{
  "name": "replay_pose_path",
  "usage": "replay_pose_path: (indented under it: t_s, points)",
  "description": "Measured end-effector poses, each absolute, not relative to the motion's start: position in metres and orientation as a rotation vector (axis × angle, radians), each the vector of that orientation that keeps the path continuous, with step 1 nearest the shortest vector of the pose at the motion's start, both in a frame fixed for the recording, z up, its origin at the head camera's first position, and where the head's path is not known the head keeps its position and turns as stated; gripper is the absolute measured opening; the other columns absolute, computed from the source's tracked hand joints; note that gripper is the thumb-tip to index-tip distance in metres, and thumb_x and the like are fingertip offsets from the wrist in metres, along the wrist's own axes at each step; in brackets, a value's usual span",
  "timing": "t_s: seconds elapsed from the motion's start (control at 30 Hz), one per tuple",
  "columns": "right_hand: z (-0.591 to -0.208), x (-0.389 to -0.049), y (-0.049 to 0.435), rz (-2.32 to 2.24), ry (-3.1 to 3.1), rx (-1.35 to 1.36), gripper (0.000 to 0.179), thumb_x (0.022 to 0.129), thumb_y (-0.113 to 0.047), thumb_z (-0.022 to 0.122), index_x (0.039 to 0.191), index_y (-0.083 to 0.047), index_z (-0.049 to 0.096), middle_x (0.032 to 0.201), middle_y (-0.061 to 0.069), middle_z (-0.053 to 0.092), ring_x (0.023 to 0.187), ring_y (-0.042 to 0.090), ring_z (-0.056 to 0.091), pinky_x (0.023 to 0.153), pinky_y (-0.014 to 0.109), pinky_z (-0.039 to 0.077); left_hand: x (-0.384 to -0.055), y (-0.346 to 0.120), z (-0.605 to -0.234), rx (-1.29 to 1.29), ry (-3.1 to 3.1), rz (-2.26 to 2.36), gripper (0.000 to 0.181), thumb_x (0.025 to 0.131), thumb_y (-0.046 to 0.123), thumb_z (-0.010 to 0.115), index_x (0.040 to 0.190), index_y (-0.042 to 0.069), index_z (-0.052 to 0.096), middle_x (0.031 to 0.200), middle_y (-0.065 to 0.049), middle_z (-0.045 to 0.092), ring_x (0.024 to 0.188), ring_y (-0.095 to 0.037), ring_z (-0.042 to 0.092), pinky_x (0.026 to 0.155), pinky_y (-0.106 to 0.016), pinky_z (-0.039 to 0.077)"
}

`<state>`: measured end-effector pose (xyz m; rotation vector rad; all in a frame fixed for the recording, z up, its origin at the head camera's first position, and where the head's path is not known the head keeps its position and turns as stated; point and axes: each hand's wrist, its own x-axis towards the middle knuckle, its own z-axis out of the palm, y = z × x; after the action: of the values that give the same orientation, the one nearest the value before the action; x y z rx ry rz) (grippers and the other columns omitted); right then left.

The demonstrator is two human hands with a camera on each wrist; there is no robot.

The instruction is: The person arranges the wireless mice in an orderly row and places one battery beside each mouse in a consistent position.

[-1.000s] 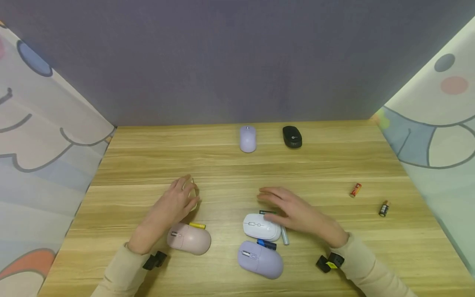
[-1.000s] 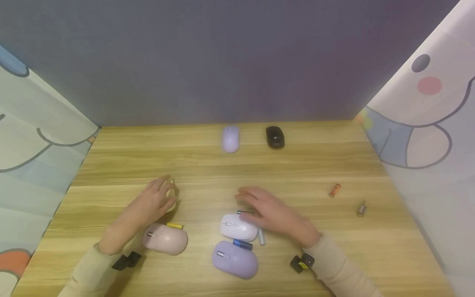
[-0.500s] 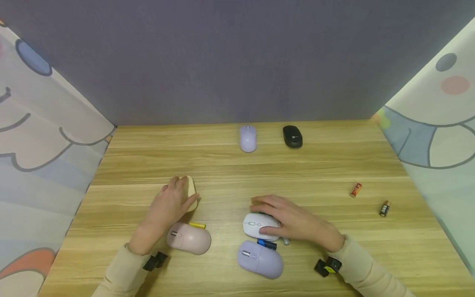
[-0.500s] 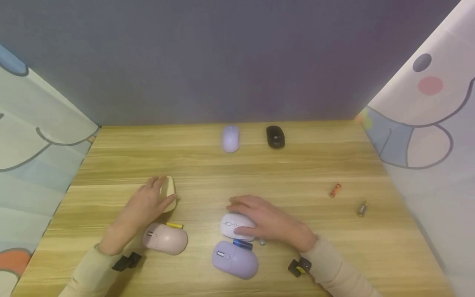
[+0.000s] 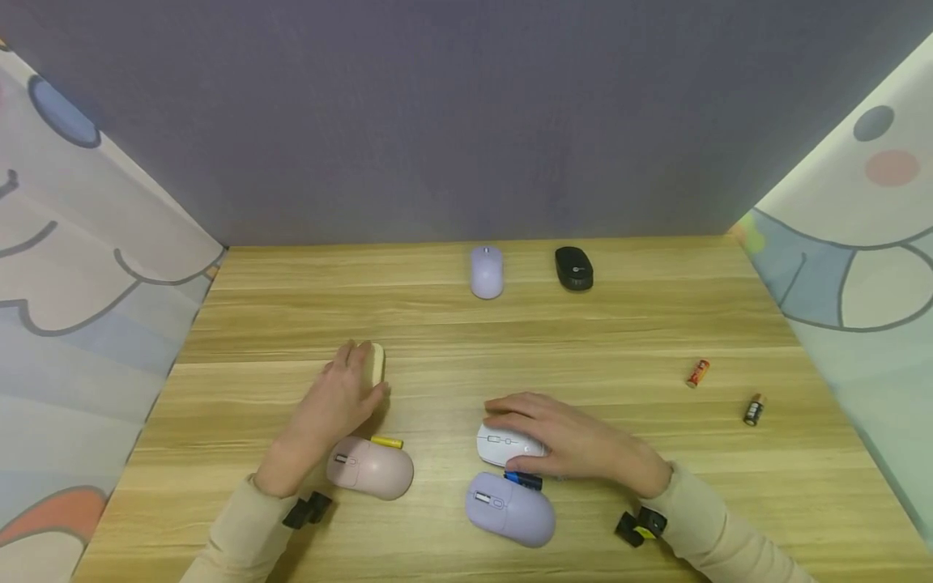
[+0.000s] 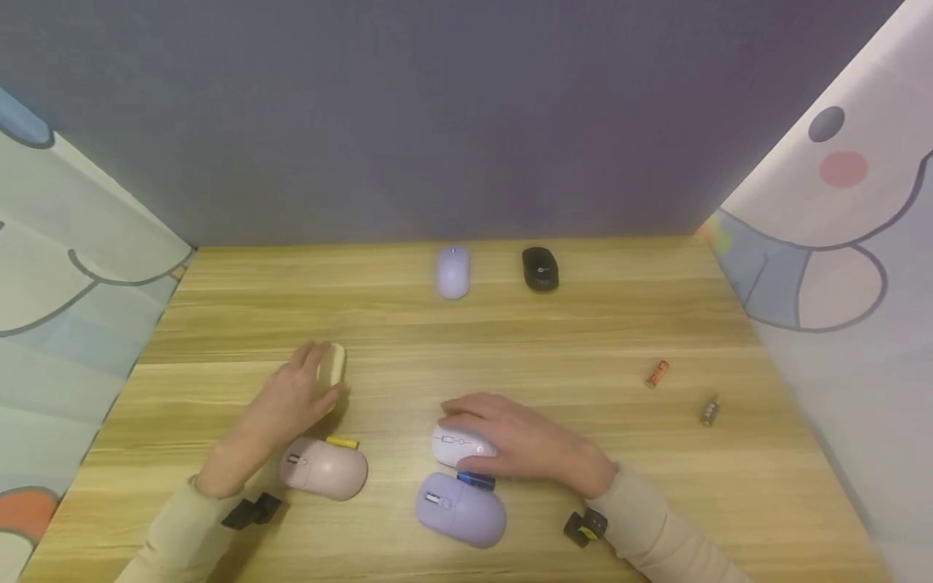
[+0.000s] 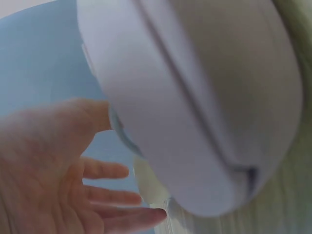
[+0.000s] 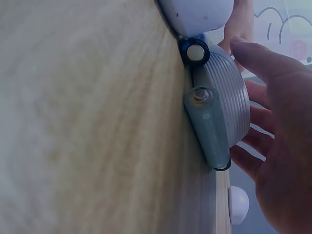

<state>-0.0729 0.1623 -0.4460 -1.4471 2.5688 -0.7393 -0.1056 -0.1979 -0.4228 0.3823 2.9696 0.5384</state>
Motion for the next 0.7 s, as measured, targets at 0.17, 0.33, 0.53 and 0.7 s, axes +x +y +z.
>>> replay_pose_path:
  t_s: [0.17,0.33,0.53,0.7]
  points:
    - [-0.4469,-0.0718,0.1625,-0.727,2.57,-1.45,0.056,0.1,-0.049,0.065,0.145,-0.018,0.057,0.154,0.004,0.052,0.141,0.024,0.05,0.113,0.048,0.047,-0.1054,-0.1965,-0.4215,0.318,3.003,0.5,0.078,0.096,0.033,0.074,0.145,-0.016,0.04,0.135,-0.049,0.047,0.116,-0.065,0.056,0.092,-0.067,0.054]
    - [-0.4477,-0.0721,0.1621,-0.716,2.563,-1.459,0.056,0.099,-0.049,0.066,0.145,-0.019,0.057,0.154,0.003,0.051,0.14,0.023,0.05,0.113,0.046,0.047,-0.1036,-0.1956,-0.4205,0.339,3.052,0.48,0.076,0.093,0.033,0.077,0.141,-0.017,0.044,0.123,-0.048,0.056,0.109,-0.062,0.061,0.087,-0.064,0.058]
    - [-0.4475,-0.0719,0.1621,-0.713,2.556,-1.469,0.055,0.1,-0.048,0.065,0.146,-0.019,0.057,0.154,0.002,0.051,0.139,0.022,0.051,0.111,0.047,0.049,-0.104,-0.1949,-0.4208,0.329,3.049,0.492,0.075,0.094,0.033,0.077,0.141,-0.016,0.045,0.123,-0.048,0.055,0.111,-0.061,0.06,0.088,-0.064,0.057]
    - [-0.4478,-0.0717,0.1623,-0.697,2.565,-1.458,0.055,0.1,-0.05,0.064,0.145,-0.02,0.057,0.154,0.001,0.052,0.139,0.021,0.051,0.112,0.045,0.049,-0.1048,-0.194,-0.4214,0.302,3.035,0.485,0.076,0.094,0.034,0.076,0.141,-0.016,0.045,0.125,-0.049,0.053,0.113,-0.06,0.059,0.088,-0.063,0.058]
